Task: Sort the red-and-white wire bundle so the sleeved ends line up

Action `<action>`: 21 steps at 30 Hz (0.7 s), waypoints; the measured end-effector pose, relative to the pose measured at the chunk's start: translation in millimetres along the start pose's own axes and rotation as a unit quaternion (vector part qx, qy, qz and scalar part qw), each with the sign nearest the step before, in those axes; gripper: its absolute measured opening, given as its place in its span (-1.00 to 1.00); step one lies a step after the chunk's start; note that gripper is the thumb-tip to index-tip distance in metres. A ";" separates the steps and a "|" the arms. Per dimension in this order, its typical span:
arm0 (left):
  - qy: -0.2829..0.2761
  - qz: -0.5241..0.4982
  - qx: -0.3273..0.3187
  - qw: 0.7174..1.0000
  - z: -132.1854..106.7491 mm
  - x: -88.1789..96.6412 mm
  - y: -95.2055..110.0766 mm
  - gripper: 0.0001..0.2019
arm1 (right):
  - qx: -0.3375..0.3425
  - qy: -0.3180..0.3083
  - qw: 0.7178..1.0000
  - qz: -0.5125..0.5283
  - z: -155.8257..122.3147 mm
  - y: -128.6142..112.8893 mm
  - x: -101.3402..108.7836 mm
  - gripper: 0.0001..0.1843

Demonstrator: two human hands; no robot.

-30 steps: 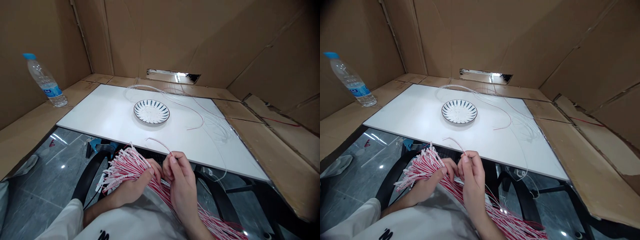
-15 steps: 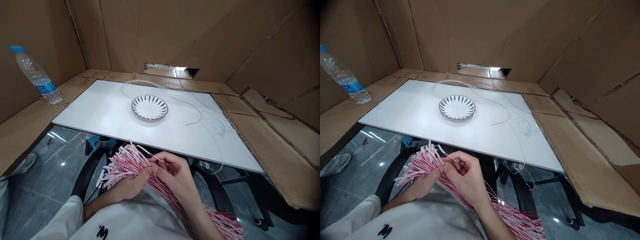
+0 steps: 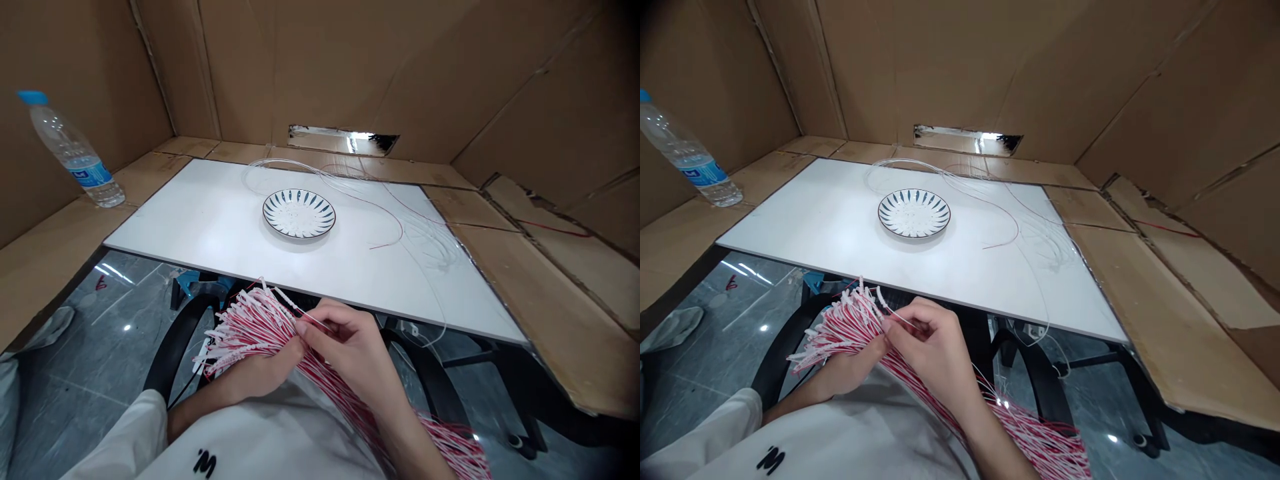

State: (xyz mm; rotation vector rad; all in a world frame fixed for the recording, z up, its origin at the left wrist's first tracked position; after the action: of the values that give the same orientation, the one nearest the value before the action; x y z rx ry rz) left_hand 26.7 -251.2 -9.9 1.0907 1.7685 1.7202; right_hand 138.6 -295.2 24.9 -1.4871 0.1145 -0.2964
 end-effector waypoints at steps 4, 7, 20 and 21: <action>0.012 -0.033 -0.006 0.999 -0.5 0.0 1.8 -0.64 | 0.033 0.017 0.999 -0.016 0.4 -3.2 2.5 -0.78; 0.003 -0.055 -0.010 0.998 -0.1 -1.5 1.2 -0.63 | 0.042 0.034 0.998 0.018 -1.1 -3.9 5.8 -0.79; -0.091 -0.335 -0.021 0.938 7.2 -13.8 3.2 -0.70 | -0.025 0.045 0.976 0.210 -3.5 -4.7 5.0 -0.80; -0.088 -0.367 -0.031 0.925 8.5 -15.4 2.8 -0.71 | -0.030 0.042 0.974 0.222 -3.9 -4.8 5.2 -0.80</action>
State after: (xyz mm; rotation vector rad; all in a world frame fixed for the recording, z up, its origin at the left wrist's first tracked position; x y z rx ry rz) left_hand 43.0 -258.1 -11.5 0.4308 1.6872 1.1606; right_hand 142.0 -300.6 29.9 -1.4652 0.5205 0.0086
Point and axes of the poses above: each hand's wrist, its own z-axis towards the middle knuckle, its own x-axis out of the back of the hand, y = z × x, the point moved 4 cm from there along z, towards the middle knuckle, and after that the axes turned 2 degrees about x, right-handed, at the moved point
